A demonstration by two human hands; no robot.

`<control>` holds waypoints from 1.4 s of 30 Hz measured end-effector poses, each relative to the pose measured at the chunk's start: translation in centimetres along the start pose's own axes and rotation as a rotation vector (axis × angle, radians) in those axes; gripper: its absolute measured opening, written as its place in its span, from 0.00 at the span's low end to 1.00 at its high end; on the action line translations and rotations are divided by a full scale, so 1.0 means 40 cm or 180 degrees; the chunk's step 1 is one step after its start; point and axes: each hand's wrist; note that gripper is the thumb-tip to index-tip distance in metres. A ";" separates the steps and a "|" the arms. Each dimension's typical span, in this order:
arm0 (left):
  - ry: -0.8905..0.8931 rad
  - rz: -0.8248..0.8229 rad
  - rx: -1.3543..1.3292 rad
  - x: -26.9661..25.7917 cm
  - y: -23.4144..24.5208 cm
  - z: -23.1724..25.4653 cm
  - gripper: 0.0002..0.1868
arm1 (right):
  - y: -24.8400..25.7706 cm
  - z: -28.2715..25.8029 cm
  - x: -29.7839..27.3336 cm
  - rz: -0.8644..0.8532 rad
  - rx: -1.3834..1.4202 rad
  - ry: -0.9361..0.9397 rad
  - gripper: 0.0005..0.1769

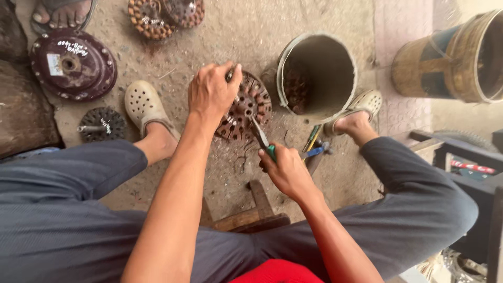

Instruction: The person uses pliers to pull copper wire segments out of the slots of a motor stator and drops them into a bucket. The person rotates the stator to access different slots and continues removing wire until the end of the clip.

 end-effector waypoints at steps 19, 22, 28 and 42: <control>-0.0176 -0.0140 0.0118 0.029 0.026 0.026 0.22 | -0.105 0.199 0.163 -0.2775 0.3929 0.0806 0.13; -0.0318 0.0006 0.0127 0.029 0.032 0.026 0.21 | -0.062 0.142 0.108 -0.0401 0.0864 0.0696 0.10; -0.0116 -0.0110 0.0065 0.030 0.032 0.036 0.23 | -0.036 0.044 -0.024 0.3175 -0.1946 0.1609 0.22; -0.0207 0.0004 0.0241 0.029 0.040 0.033 0.24 | -0.077 0.079 -0.020 -0.0804 0.3293 0.0513 0.26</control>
Point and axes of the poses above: each hand's wrist, its own x-axis towards the middle knuckle, its own y-axis out of the back of the hand, z = x × y, and after that the axes turned 11 degrees about -z, right-handed
